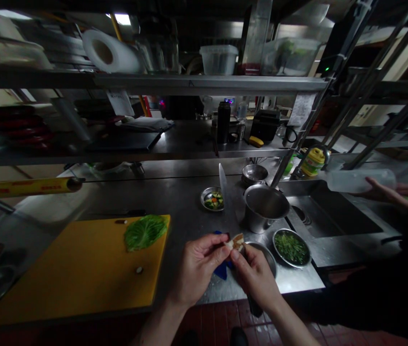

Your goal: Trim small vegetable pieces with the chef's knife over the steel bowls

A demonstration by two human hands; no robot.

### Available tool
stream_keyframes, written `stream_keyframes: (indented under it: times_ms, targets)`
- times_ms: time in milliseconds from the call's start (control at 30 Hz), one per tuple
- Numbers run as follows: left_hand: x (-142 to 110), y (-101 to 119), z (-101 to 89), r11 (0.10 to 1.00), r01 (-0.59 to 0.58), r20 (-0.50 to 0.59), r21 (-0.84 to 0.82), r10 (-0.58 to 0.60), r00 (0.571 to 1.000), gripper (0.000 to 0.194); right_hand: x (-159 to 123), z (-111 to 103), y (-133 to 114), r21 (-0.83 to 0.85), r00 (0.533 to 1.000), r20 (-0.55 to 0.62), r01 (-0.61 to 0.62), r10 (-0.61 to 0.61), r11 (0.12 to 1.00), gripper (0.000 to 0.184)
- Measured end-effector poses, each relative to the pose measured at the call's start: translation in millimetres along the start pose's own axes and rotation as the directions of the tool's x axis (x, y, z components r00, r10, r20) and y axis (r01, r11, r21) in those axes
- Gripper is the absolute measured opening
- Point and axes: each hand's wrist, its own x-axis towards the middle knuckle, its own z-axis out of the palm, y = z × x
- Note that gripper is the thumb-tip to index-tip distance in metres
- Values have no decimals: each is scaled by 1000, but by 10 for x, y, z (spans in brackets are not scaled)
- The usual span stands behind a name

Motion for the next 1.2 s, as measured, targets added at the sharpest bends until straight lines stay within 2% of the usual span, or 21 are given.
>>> stream_keyframes:
  times_ms: [233, 767, 900, 1067, 1200]
  targets:
    - [-4, 20, 14, 998, 3, 11, 59, -4, 1000, 32, 5, -32, -5, -199, 996, -71, 35, -50, 979, 49]
    - [-4, 21, 12, 989, -57, 28, 133, 54, 998, 24, -10, 12, -74, -364, 980, -142, 82, -142, 928, 44]
    - [2, 8, 1, 985, -60, 21, 163, 57, 998, 28, -2, -4, -31, -321, 984, -142, 59, -110, 945, 45]
    - [21, 69, -51, 984, -55, 122, 168, 34, 992, 29, 13, -27, 28, -164, 998, -54, 29, -38, 986, 44]
    - [33, 86, -65, 987, -24, 118, 158, 5, 993, 31, 9, -9, 27, -67, 999, -31, -33, 31, 997, 48]
